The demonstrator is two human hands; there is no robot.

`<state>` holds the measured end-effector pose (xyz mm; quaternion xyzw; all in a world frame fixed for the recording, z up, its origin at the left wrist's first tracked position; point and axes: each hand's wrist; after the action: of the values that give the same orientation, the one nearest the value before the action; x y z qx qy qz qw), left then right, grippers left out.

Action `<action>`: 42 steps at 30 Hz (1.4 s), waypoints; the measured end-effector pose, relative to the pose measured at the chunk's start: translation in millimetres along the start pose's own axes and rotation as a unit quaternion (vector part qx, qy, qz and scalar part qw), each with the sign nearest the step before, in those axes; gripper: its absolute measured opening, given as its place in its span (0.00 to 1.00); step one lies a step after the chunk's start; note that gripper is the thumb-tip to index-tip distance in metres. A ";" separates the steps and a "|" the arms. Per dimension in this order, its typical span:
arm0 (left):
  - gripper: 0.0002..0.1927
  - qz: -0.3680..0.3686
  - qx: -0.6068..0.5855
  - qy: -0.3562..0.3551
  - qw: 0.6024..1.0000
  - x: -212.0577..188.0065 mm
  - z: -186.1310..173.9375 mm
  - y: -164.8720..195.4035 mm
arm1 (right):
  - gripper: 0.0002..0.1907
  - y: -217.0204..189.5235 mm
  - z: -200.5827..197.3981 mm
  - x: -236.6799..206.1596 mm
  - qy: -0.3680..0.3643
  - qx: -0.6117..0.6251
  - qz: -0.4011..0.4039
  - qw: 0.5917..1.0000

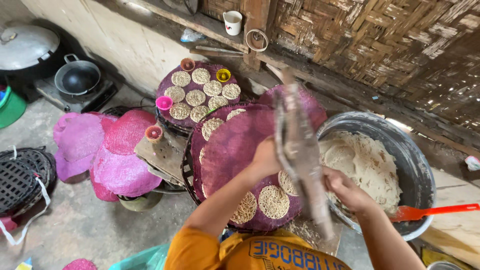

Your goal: The person scoops dough from a large basin into a ring mold on a round purple tray, then squeezes a long wooden lever press to compress the dough into a flat rice cake and releases it onto the tray. They repeat the cycle, moving finished cakes aside and covering them with a pink mesh cloth between batches.

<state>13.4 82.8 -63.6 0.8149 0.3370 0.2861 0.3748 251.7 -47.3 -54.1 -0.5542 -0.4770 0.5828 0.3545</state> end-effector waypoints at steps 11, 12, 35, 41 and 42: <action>0.29 0.032 -0.294 0.238 0.925 -130.1 -86.2 -59.6 | 0.17 34.6 5.6 42.2 0.196 -0.496 -0.009 0.846; 0.29 0.033 -0.298 0.244 0.922 -136.0 -87.2 -61.5 | 0.17 35.5 7.2 42.1 0.197 -0.495 -0.015 0.847; 0.34 0.053 -0.262 0.264 0.927 -202.0 -85.2 -70.4 | 0.14 -18.2 69.8 118.4 0.104 -0.603 -0.056 0.789; 0.35 0.053 -0.312 0.334 0.888 -222.4 -82.4 -77.6 | 0.16 -16.1 66.5 113.5 0.097 -0.621 -0.018 0.777; 0.35 0.059 -0.312 0.331 0.888 -223.8 -80.2 -78.4 | 0.16 -16.4 66.1 112.6 0.095 -0.621 -0.019 0.778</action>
<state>-206.8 -16.1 -129.9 0.5320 0.2861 0.6513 0.4593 169.7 52.8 -77.8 -0.6977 -0.7096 0.0980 -0.0122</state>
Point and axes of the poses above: each hand's wrist, its own x-axis towards the middle knuckle, its own z-axis out of the palm, y = z × x, and after that the axes turned 2 degrees about z, right-handed
